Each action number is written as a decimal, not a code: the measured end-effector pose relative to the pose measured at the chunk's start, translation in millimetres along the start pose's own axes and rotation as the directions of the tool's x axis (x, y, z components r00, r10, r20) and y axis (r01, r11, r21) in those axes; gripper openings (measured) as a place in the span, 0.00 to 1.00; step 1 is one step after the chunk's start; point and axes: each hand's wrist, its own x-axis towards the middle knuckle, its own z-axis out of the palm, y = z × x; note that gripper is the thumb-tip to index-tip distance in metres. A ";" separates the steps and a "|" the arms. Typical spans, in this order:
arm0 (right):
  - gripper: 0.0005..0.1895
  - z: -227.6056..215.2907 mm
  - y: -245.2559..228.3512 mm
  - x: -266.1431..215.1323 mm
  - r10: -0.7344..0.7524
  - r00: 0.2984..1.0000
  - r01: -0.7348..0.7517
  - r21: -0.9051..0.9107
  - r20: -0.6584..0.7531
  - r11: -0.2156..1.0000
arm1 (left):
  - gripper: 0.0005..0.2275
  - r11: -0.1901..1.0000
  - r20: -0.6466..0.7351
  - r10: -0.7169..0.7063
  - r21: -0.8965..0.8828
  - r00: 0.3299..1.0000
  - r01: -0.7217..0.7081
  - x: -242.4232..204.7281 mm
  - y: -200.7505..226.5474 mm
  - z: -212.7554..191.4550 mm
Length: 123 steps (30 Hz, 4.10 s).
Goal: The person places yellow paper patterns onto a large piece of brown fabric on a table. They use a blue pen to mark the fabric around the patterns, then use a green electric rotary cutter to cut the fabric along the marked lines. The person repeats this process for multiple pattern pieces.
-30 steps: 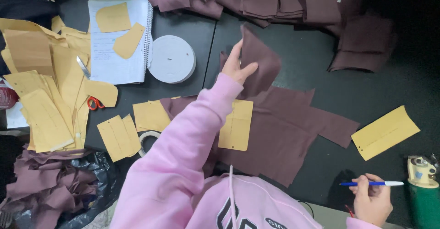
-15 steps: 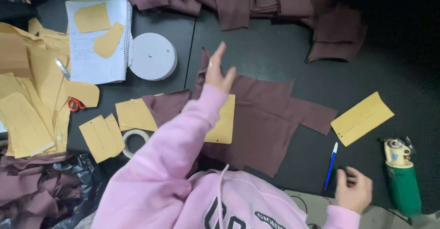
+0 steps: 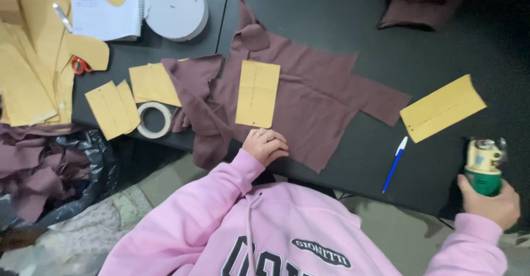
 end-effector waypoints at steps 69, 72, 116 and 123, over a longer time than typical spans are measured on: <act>0.17 -130.9 -475.9 -183.0 0.139 0.608 -0.761 0.524 0.782 0.383 | 0.11 0.955 0.128 0.287 -0.118 0.949 -0.273 -43.8 -79.9 2.4; 0.17 -130.7 -478.4 -175.8 0.148 0.607 -0.759 0.515 0.781 0.398 | 0.12 0.955 0.129 0.287 -0.115 0.949 -0.273 -42.8 -80.0 1.2; 0.17 -163.3 -321.2 -182.2 -0.131 0.422 -0.738 0.424 0.897 0.525 | 0.03 0.968 0.086 0.096 -0.242 0.992 -0.073 -25.2 -38.3 -29.7; 0.25 -134.3 -235.8 -70.7 -0.198 0.511 -0.316 0.397 0.836 0.862 | 0.04 0.997 0.007 0.029 -0.076 1.000 -0.028 27.8 24.2 22.2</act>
